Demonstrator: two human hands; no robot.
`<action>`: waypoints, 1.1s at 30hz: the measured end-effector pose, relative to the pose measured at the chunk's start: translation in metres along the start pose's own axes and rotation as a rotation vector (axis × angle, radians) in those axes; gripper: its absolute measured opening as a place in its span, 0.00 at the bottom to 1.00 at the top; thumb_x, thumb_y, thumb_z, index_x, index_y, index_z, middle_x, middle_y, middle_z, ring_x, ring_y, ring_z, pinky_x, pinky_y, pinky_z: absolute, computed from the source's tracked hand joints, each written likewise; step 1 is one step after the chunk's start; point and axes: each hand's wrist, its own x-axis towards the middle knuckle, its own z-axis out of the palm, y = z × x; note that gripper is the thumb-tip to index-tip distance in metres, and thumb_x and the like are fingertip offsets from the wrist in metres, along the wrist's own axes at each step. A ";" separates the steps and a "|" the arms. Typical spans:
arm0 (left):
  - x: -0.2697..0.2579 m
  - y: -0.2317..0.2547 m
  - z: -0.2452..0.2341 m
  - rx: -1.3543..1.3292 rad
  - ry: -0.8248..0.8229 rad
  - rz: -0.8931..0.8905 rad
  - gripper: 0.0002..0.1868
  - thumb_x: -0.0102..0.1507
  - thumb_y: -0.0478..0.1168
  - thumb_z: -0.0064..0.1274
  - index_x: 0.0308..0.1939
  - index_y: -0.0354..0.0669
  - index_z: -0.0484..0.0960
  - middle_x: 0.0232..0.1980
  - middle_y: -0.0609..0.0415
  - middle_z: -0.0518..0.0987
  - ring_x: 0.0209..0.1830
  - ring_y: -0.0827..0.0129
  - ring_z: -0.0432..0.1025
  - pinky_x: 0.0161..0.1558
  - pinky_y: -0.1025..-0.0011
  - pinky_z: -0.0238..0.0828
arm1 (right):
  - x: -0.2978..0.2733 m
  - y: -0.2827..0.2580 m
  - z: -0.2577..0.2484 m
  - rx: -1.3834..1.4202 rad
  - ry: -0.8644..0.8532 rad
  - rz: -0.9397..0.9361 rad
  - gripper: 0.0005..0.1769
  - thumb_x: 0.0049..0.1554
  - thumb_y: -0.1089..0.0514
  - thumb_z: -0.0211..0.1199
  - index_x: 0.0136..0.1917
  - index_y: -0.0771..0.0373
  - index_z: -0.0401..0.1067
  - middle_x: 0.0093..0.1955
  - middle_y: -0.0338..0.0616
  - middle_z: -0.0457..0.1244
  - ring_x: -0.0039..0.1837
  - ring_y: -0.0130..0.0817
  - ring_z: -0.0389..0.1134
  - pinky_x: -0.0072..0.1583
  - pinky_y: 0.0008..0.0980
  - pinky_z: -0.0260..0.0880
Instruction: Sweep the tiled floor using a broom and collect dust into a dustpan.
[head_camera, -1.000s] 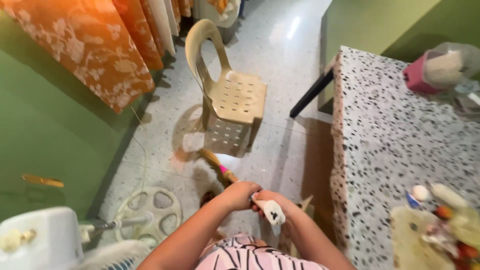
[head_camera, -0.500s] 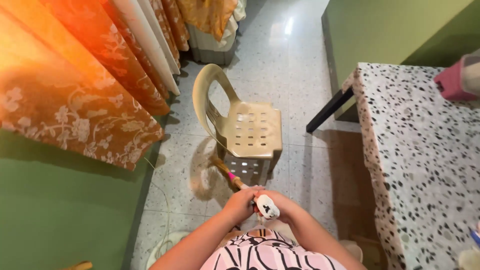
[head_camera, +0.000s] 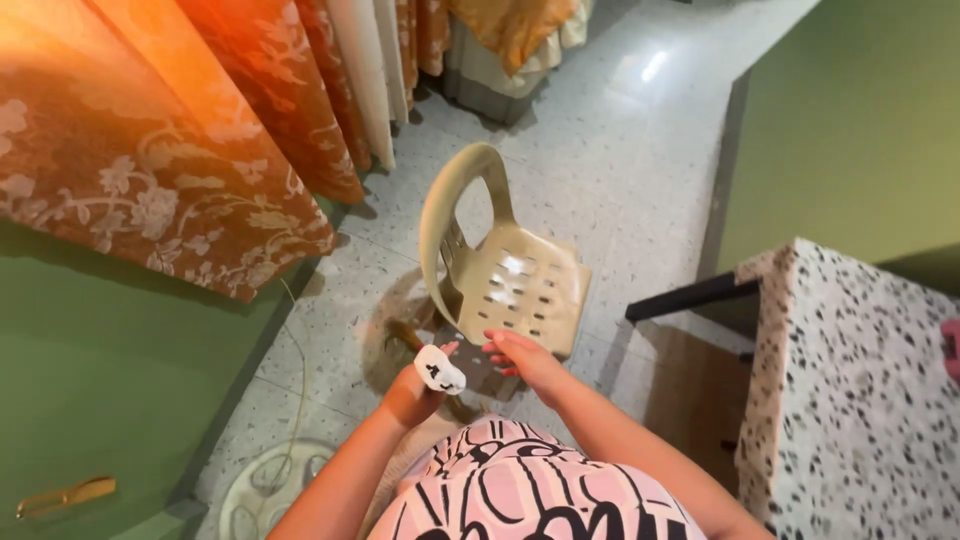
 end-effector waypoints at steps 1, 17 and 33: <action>0.005 -0.013 -0.004 0.000 0.003 -0.005 0.35 0.57 0.29 0.56 0.69 0.39 0.70 0.55 0.50 0.81 0.54 0.65 0.76 0.57 0.70 0.72 | 0.011 -0.005 0.003 -0.001 -0.005 0.003 0.32 0.63 0.37 0.50 0.74 0.53 0.67 0.64 0.34 0.67 0.59 0.27 0.65 0.59 0.31 0.66; 0.182 -0.097 -0.158 0.202 -0.472 0.192 0.30 0.59 0.32 0.56 0.67 0.44 0.74 0.60 0.44 0.81 0.61 0.54 0.76 0.60 0.65 0.73 | 0.289 0.042 0.082 0.449 0.336 -0.234 0.26 0.68 0.44 0.49 0.66 0.68 0.68 0.57 0.46 0.69 0.57 0.35 0.69 0.61 0.37 0.69; 0.240 -0.091 -0.138 0.259 -0.547 0.367 0.37 0.58 0.37 0.60 0.72 0.39 0.68 0.54 0.37 0.81 0.53 0.48 0.77 0.53 0.61 0.72 | 0.257 -0.007 0.087 0.090 0.810 0.387 0.41 0.63 0.28 0.39 0.55 0.63 0.79 0.58 0.60 0.68 0.64 0.57 0.68 0.66 0.49 0.64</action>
